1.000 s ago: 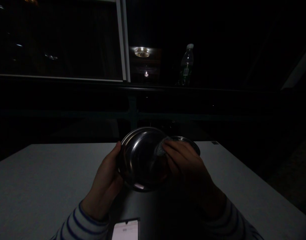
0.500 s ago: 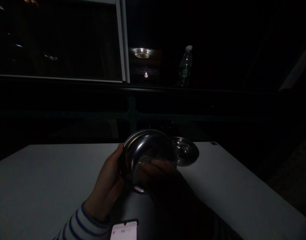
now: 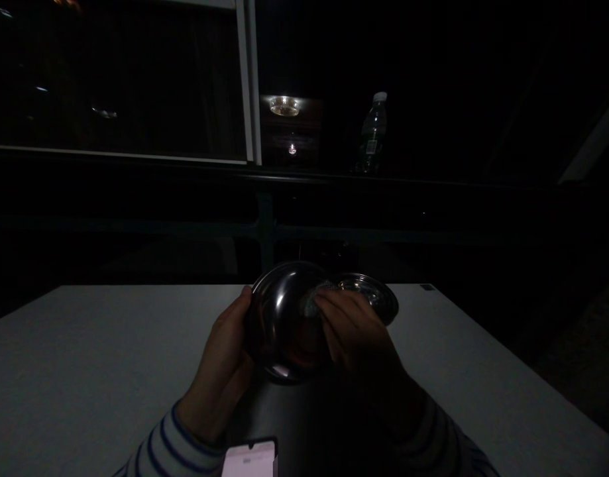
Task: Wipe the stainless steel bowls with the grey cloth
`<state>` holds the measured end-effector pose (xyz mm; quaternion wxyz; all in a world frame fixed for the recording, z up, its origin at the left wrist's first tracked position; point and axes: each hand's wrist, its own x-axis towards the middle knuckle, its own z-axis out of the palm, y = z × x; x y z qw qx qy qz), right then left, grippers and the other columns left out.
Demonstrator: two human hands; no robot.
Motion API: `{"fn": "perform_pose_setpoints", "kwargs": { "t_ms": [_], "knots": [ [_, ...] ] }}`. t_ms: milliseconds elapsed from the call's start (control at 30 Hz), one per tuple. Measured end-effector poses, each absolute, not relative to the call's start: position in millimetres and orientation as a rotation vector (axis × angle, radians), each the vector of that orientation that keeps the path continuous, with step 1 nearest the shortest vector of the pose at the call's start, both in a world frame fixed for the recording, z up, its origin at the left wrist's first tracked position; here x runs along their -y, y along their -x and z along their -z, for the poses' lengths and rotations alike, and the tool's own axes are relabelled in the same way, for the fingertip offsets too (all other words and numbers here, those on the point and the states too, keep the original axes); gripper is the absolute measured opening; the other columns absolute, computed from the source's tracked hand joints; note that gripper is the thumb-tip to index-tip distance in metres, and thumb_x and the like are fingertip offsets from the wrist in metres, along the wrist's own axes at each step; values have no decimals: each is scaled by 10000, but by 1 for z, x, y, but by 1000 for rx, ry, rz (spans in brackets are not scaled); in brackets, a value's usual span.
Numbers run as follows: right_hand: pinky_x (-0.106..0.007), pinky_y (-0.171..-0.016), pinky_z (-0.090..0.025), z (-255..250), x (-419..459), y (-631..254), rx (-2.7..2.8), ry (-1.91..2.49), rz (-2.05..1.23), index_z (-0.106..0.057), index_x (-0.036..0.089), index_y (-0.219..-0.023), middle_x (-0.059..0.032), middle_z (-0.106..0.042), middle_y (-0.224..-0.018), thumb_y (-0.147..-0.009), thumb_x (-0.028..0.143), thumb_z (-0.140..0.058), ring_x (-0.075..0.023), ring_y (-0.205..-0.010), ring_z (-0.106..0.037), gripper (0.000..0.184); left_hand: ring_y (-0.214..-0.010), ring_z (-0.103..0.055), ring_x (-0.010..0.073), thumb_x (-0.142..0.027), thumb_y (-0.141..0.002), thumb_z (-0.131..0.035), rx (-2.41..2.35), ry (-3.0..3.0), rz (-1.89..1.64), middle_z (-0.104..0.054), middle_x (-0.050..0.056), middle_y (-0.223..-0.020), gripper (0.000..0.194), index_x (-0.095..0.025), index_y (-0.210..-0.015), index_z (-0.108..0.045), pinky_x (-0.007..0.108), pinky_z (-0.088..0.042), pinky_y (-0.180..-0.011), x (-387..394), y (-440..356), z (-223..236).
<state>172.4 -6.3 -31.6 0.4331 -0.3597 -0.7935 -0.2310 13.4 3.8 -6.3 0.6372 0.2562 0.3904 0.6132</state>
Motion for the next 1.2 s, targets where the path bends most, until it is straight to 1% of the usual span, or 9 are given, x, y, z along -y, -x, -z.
{"fn": "perform_pose_setpoints", "kwargs": {
  "t_ms": [200, 333, 433, 533, 600, 767, 933, 1100, 1200],
  "knots": [
    [-337, -739, -517, 35, 17, -164, 2189, 712, 467, -558, 89, -1069, -95, -627, -1061, -864, 139, -411, -199, -950, -532, 258, -456, -580, 121, -201, -817, -507, -876, -533, -1448, -645, 20, -563, 182, -122, -711, -632, 216, -470, -453, -7, -3, 1],
    [-340, -722, -517, 34, 18, -163, 2150, 744, 475, -580, 77, -998, -97, -642, -1000, -851, 105, -412, -199, -874, -544, 225, -473, -594, 118, -204, -834, -485, -835, -551, -1540, -661, 17, -594, 206, -131, -733, -648, 213, -483, -467, -6, 4, -7],
    [-337, -759, -511, 34, 18, -162, 2101, 727, 515, -573, 86, -1029, -76, -638, -1029, -867, 126, -404, -206, -924, -535, 237, -474, -593, 121, -220, -832, -489, -864, -549, -1494, -658, 19, -591, 211, -126, -714, -637, 215, -483, -467, -3, 0, -7],
    [-321, -700, -520, 35, 19, -162, 2120, 696, 529, -571, 104, -1037, -55, -646, -1016, -873, 130, -403, -196, -898, -547, 236, -452, -576, 119, -229, -845, -465, -875, -553, -1477, -643, 13, -561, 239, -128, -704, -629, 214, -470, -440, -4, -1, -5],
    [-324, -681, -519, 35, 20, -163, 2145, 716, 509, -581, 92, -1006, -71, -647, -1004, -859, 112, -420, -195, -870, -551, 219, -458, -580, 117, -219, -858, -439, -863, -557, -1534, -647, 5, -567, 256, -136, -709, -630, 212, -471, -441, -5, 1, -6],
    [-327, -771, -507, 38, 23, -158, 2141, 727, 517, -559, 98, -1074, -61, -630, -1062, -850, 92, -437, -187, -939, -536, 255, -466, -583, 112, -225, -853, -457, -885, -545, -1518, -643, 0, -559, 248, -139, -696, -629, 202, -470, -450, -6, 9, -9],
    [-305, -695, -525, 36, 22, -160, 2150, 738, 476, -596, 85, -979, -69, -653, -969, -845, 94, -437, -174, -843, -555, 208, -542, -613, 110, -221, -866, -435, -849, -561, -1584, -676, 2, -643, 254, -153, -747, -648, 201, -495, -515, -5, 7, -9],
    [-331, -889, -470, 46, 25, -154, 2115, 724, 609, -531, 106, -1153, -36, -599, -1151, -854, 122, -464, -196, -1058, -498, 307, -482, -590, 107, -247, -866, -433, -845, -598, -1500, -661, 7, -608, 277, -146, -721, -647, 203, -478, -476, -4, 1, -6],
    [-317, -871, -479, 49, 26, -152, 2116, 677, 601, -549, 105, -1126, -32, -614, -1124, -847, 116, -484, -187, -1024, -517, 286, -490, -590, 106, -243, -854, -460, -833, -596, -1529, -660, 3, -608, 247, -145, -726, -646, 200, -476, -479, -4, 1, -6]
  ]
}}
